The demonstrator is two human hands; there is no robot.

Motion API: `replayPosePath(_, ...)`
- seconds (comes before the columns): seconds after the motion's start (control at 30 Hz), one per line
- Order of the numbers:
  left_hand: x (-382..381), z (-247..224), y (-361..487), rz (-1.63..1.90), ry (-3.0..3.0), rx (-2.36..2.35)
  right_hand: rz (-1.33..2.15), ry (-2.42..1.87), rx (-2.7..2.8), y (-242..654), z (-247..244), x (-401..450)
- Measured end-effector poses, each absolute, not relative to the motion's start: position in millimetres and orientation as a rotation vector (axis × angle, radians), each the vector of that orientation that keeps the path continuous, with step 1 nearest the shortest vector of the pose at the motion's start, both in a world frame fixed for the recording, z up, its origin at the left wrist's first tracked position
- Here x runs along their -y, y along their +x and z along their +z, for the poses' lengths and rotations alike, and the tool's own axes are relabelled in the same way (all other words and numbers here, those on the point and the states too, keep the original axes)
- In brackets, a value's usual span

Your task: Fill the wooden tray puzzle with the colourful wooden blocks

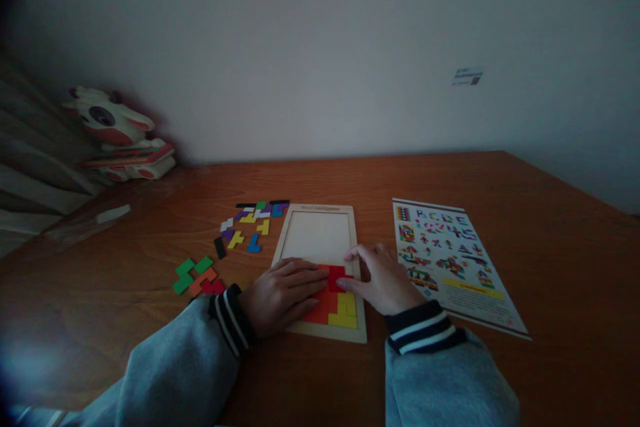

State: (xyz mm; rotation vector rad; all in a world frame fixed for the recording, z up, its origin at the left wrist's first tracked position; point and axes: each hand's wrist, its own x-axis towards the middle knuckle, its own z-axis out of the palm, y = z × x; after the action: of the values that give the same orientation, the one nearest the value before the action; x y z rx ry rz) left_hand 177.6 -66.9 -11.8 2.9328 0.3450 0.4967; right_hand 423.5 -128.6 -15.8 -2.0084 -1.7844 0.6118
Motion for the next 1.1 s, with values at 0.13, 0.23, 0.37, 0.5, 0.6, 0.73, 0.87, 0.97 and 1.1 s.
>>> replayPosePath(0.13,66.5,-11.8,177.6,0.521,2.942,-0.331,0.629,-2.071,1.809,424.7,-18.9,129.3)
replayPosePath(0.23,66.1,-11.2,177.0,0.530,2.947,-0.326,0.631,-2.055,1.830,423.4,-17.8,129.5)
replayPosePath(0.37,65.1,-11.7,176.5,0.550,2.955,-0.311,0.633,-1.972,1.815,420.9,-14.9,128.7)
replayPosePath(0.5,65.2,-13.8,177.7,0.600,2.975,-0.293,0.540,-1.982,1.751,415.7,-15.0,126.8)
replayPosePath(0.6,65.7,-15.3,178.4,0.632,2.980,-0.287,0.419,-2.027,1.730,410.0,-17.2,126.0)
replayPosePath(0.73,66.1,-16.8,178.5,0.654,2.975,-0.280,0.345,-2.039,1.699,406.8,-18.7,125.1)
replayPosePath(0.87,66.8,-16.4,178.5,0.701,2.948,-0.295,0.455,-1.993,1.685,410.5,-17.2,123.4)
replayPosePath(0.97,67.3,-14.0,176.8,0.762,2.909,-0.303,0.547,-1.960,1.668,414.8,-15.8,121.6)
replayPosePath(1.1,66.7,-9.7,167.9,0.802,2.867,-0.302,0.568,-1.958,1.635,420.2,-13.7,119.5)
